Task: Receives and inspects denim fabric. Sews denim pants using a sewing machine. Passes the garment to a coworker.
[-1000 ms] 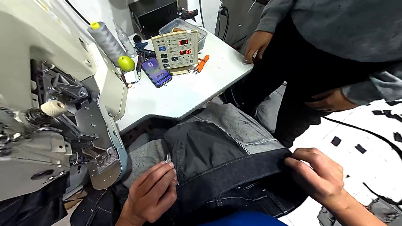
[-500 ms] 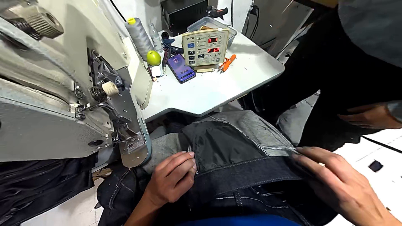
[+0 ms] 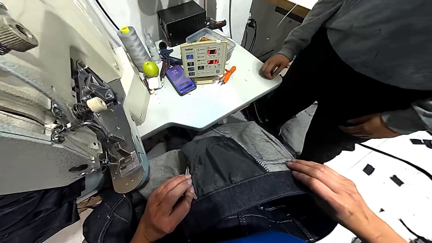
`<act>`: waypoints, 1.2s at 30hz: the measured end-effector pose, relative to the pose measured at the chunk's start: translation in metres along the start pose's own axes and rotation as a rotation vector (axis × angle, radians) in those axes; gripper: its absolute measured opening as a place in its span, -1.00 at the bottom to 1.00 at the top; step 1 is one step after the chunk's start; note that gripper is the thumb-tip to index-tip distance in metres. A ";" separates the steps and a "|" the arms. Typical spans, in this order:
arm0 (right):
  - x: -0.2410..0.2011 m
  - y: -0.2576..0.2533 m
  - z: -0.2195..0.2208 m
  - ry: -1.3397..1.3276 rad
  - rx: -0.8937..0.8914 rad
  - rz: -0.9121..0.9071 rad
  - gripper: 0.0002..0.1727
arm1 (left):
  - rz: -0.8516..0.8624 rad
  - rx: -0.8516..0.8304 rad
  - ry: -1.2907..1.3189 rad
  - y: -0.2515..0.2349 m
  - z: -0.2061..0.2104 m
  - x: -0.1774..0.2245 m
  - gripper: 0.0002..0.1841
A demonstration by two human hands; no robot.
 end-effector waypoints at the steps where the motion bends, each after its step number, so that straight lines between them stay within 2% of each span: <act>1: -0.002 0.000 0.001 -0.005 -0.005 -0.013 -0.77 | -0.008 -0.007 -0.006 0.000 0.000 0.000 -0.93; 10: 0.002 -0.003 0.004 -0.101 -0.048 -0.009 -0.74 | -0.038 -0.056 0.019 0.002 0.004 -0.004 -0.87; 12: 0.009 -0.001 0.006 -0.165 -0.049 0.046 -0.72 | -0.073 -0.078 0.057 0.003 0.006 -0.006 -0.86; 14: 0.021 -0.003 0.005 -0.343 -0.049 0.198 -0.68 | -0.182 -0.059 0.199 0.002 0.010 -0.011 -0.81; 16: 0.031 -0.016 0.000 -0.502 -0.056 0.347 -0.62 | -0.454 0.059 0.488 0.001 0.017 -0.023 -0.76; 18: 0.036 -0.038 -0.005 -0.608 -0.096 0.453 -0.62 | -0.919 0.199 0.748 0.008 0.030 -0.039 -0.74; 19: 0.041 -0.047 -0.003 -0.655 -0.137 0.519 -0.63 | -1.138 0.296 0.885 0.013 0.036 -0.042 -0.81; 20: 0.046 -0.054 0.001 -0.708 -0.190 0.595 -0.64 | -1.302 0.366 1.003 0.016 0.044 -0.043 -0.81; 22: 0.057 -0.062 0.015 -0.811 -0.301 0.752 -0.66 | -1.480 0.460 1.137 0.017 0.057 -0.042 -0.75; 24: 0.065 -0.063 0.028 -0.875 -0.368 0.832 -0.65 | -1.523 0.492 1.190 0.016 0.062 -0.041 -0.72; 28: 0.066 -0.061 0.040 -0.906 -0.383 0.827 -0.65 | -1.491 0.518 1.237 0.017 0.063 -0.044 -0.71; 36: 0.059 -0.080 0.018 -0.742 -0.284 0.650 -0.70 | -1.469 0.592 1.126 0.021 0.050 -0.048 -0.63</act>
Point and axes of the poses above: each hand's wrist, its own y-axis away from the middle knuckle, its own z-axis out of the palm, x = y × z, the point moved 10 cm from there along -y, towards the middle knuckle, and after that the axes turned 7 degrees about z, right-handed, at the moved point
